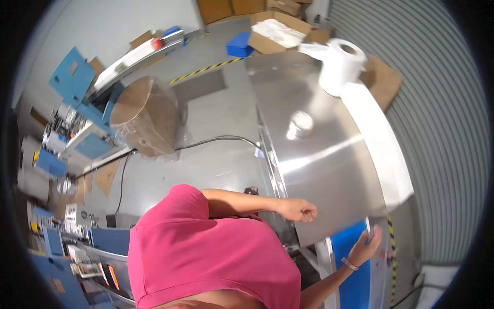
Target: Sorting and stacking square white paper products from a production machine onto a conveyor belt.
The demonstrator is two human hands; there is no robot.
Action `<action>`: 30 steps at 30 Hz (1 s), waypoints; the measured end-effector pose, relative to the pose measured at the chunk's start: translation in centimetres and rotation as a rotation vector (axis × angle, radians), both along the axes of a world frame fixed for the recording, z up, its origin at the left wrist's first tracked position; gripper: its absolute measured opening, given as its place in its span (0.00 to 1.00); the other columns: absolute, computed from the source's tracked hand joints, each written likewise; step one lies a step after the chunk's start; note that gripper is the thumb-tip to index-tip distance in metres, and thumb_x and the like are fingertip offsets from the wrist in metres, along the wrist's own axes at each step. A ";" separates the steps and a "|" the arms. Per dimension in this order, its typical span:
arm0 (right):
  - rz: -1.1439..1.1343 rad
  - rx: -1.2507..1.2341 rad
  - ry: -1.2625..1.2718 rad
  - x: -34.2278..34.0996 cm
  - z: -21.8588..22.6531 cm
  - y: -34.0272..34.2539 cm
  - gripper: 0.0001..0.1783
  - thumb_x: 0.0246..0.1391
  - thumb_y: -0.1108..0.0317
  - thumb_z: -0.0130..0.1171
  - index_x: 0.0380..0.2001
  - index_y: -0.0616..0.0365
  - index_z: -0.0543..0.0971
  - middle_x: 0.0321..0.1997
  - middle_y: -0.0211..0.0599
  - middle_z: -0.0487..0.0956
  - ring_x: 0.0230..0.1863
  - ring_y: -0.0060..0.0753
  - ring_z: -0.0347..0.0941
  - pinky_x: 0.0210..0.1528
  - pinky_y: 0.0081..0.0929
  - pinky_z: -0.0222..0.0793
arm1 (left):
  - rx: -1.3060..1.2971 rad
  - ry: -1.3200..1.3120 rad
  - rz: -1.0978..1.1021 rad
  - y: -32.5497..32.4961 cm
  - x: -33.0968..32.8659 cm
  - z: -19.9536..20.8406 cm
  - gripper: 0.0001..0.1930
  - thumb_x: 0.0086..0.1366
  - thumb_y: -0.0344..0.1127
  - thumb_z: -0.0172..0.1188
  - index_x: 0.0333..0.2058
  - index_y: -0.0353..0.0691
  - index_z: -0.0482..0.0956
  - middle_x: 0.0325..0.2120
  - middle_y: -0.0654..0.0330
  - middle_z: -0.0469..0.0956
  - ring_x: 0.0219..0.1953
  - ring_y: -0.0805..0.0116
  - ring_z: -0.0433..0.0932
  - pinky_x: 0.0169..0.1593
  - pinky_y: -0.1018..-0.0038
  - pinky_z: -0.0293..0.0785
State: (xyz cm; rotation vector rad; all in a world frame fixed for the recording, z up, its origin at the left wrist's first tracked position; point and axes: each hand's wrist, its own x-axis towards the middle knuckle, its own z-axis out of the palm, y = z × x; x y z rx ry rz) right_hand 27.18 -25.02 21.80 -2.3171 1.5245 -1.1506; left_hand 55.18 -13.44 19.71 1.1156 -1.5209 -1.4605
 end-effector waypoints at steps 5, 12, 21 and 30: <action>0.196 0.668 -0.421 14.1 -0.3 -0.8 0.18 0.51 0.73 0.50 0.48 0.60 0.70 0.43 0.36 0.74 0.39 0.24 0.70 0.38 0.18 0.68 | 0.169 0.108 0.483 3.9 10.1 1.2 0.12 0.66 0.38 0.41 0.35 0.37 0.72 0.17 0.65 0.68 0.20 0.78 0.67 0.27 0.78 0.66; 0.536 0.028 0.368 23.4 -2.8 -3.9 0.18 0.50 0.72 0.49 0.46 0.59 0.72 0.51 0.44 0.70 0.52 0.36 0.67 0.55 0.22 0.61 | 0.211 -0.187 0.694 0.7 22.4 2.7 0.35 0.63 0.60 0.31 0.14 0.37 0.74 0.13 0.59 0.70 0.20 0.70 0.67 0.32 0.71 0.66; 0.697 0.994 -1.783 24.1 3.0 -5.8 0.38 0.57 0.45 0.39 0.61 0.61 0.48 0.65 0.49 0.47 0.65 0.43 0.46 0.64 0.39 0.42 | -0.032 0.021 0.543 -4.8 24.6 5.8 0.35 0.61 0.63 0.34 0.53 0.38 0.62 0.52 0.56 0.63 0.54 0.61 0.62 0.54 0.64 0.57; 0.470 0.918 -1.940 13.7 -1.7 -9.3 0.15 0.57 0.68 0.46 0.46 0.60 0.69 0.30 0.29 0.72 0.15 0.11 0.55 0.12 0.09 0.49 | -0.387 -1.274 0.289 -10.9 20.3 0.0 0.38 0.51 0.48 0.59 0.58 0.45 0.54 0.57 0.42 0.51 0.60 0.42 0.48 0.55 0.45 0.46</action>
